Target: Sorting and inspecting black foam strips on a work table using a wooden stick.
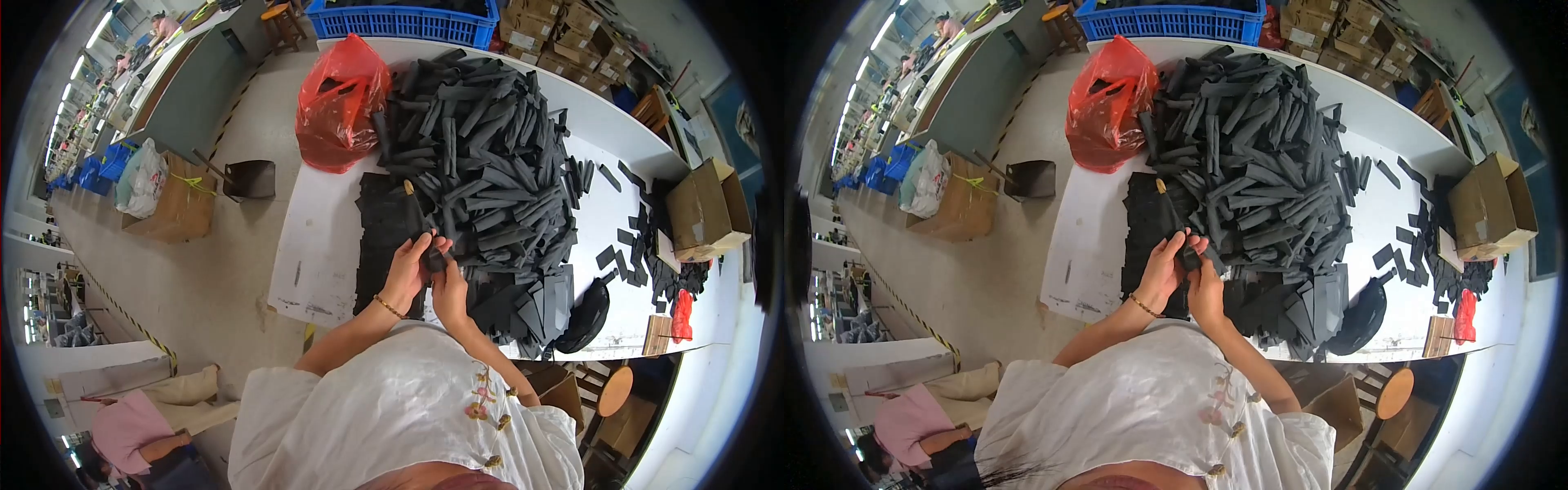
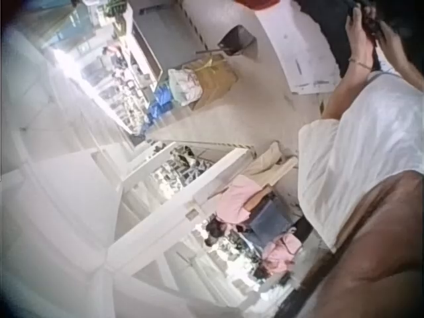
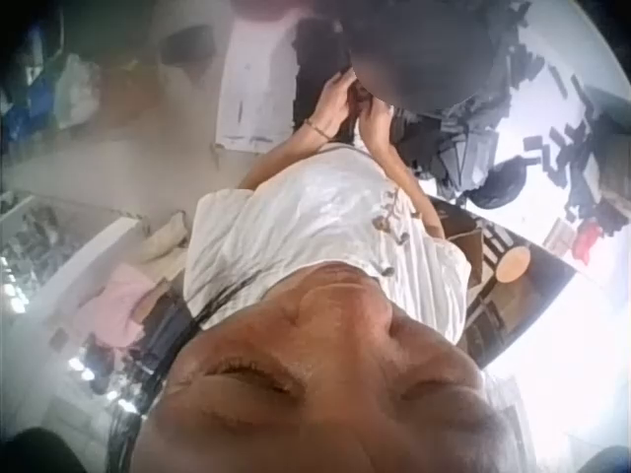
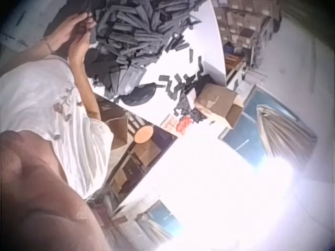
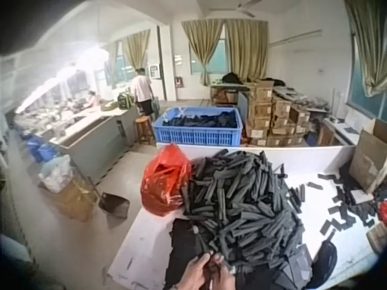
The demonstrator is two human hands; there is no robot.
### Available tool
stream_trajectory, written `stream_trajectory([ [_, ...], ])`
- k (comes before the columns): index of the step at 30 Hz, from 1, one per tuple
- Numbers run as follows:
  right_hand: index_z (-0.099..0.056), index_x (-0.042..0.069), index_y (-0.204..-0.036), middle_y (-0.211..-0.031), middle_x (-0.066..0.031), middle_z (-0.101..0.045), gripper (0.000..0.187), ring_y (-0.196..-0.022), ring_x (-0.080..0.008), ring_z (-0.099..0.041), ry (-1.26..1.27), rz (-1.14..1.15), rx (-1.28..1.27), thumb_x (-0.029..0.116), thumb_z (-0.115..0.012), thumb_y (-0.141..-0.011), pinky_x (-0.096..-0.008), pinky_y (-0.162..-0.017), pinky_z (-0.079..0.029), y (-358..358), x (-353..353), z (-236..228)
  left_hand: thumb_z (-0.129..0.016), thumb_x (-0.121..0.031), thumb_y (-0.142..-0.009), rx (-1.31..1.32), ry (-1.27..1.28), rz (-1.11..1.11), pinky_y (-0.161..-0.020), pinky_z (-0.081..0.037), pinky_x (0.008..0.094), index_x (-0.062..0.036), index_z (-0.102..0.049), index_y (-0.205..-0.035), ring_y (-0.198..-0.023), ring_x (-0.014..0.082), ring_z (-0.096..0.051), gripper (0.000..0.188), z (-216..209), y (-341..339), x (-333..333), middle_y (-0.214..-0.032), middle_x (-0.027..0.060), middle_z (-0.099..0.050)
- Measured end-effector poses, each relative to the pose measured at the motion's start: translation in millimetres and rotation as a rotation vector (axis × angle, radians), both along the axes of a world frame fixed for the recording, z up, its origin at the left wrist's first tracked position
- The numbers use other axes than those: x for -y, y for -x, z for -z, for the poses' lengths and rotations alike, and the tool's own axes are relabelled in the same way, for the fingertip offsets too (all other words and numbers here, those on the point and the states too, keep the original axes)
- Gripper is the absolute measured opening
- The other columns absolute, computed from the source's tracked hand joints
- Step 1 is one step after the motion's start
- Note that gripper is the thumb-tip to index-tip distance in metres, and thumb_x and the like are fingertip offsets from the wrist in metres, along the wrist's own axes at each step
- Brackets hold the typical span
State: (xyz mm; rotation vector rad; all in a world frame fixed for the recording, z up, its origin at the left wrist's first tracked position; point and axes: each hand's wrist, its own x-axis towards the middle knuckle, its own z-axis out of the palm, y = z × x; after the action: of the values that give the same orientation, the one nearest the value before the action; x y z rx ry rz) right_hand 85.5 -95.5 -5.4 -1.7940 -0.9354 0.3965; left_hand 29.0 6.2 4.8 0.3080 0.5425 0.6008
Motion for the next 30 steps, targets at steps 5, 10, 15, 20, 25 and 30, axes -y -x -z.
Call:
stream_trajectory([
  [5,-0.054,0.000,-0.099,-0.070,-0.0204,-0.057,0.009,-0.061,-0.0372,-0.058,0.121,-0.016,-0.010,0.001,-0.051,-0.090,-0.0433,-0.055,-0.046,7,23,9,-0.066,-0.016,-0.089,-0.030,-0.028,-0.063,-0.079,-0.054,0.0357,-0.0018,-0.062,-0.098,-0.084,0.0250,-0.067,0.017,1,-2,-11,-0.087,0.0108,-0.067],
  [10,-0.056,0.001,-0.095,-0.069,-0.0229,-0.059,0.007,-0.065,-0.0403,-0.060,0.098,-0.146,-0.015,0.004,-0.052,-0.091,-0.0423,-0.054,-0.046,2,54,11,-0.069,-0.020,-0.087,-0.275,-0.135,-0.209,-0.041,-0.036,0.0238,-0.0071,-0.062,-0.091,-0.043,0.0085,-0.045,0.016,-13,-3,-35,-0.064,0.0040,-0.058],
  [15,-0.056,-0.001,-0.092,-0.073,-0.0247,-0.060,0.012,-0.066,-0.0426,-0.060,0.149,-0.331,-0.107,0.012,-0.056,-0.091,-0.0449,-0.055,-0.047,-17,93,-4,-0.068,-0.022,-0.088,-0.296,-0.154,-0.135,-0.038,-0.022,0.0221,-0.0101,-0.057,-0.080,-0.037,0.0066,-0.031,0.018,-6,-10,-35,-0.054,-0.0012,-0.047],
  [20,-0.056,0.003,-0.086,-0.064,-0.0188,-0.058,0.016,-0.060,-0.0389,-0.060,0.381,-0.322,0.027,0.019,-0.059,-0.090,-0.0456,-0.054,-0.049,-14,131,-22,-0.067,-0.028,-0.088,-0.338,-0.234,-0.304,-0.037,-0.019,0.0236,-0.0154,-0.043,-0.060,-0.038,0.0061,-0.026,0.039,-9,-16,-64,-0.049,-0.0045,-0.037],
  [25,-0.057,0.003,-0.085,-0.062,-0.0161,-0.058,0.021,-0.057,-0.0373,-0.060,0.210,-0.284,0.033,0.022,-0.065,-0.086,-0.0444,-0.053,-0.048,-34,141,-53,-0.060,-0.029,-0.093,-0.273,-0.230,-0.350,-0.037,-0.021,0.0216,-0.0106,-0.057,-0.082,-0.038,0.0050,-0.026,0.022,-12,-19,-91,-0.051,-0.0039,-0.038],
  [30,-0.061,0.003,-0.100,-0.084,-0.0137,-0.059,0.023,-0.065,-0.0306,-0.059,-0.123,-0.099,-0.022,0.014,-0.071,-0.083,-0.0367,-0.059,-0.047,-49,51,-46,-0.056,-0.033,-0.095,-0.334,-0.123,-0.220,-0.041,-0.024,0.0187,-0.0117,-0.059,-0.086,-0.042,0.0045,-0.033,0.024,2,-56,-23,-0.053,-0.0042,-0.042],
])
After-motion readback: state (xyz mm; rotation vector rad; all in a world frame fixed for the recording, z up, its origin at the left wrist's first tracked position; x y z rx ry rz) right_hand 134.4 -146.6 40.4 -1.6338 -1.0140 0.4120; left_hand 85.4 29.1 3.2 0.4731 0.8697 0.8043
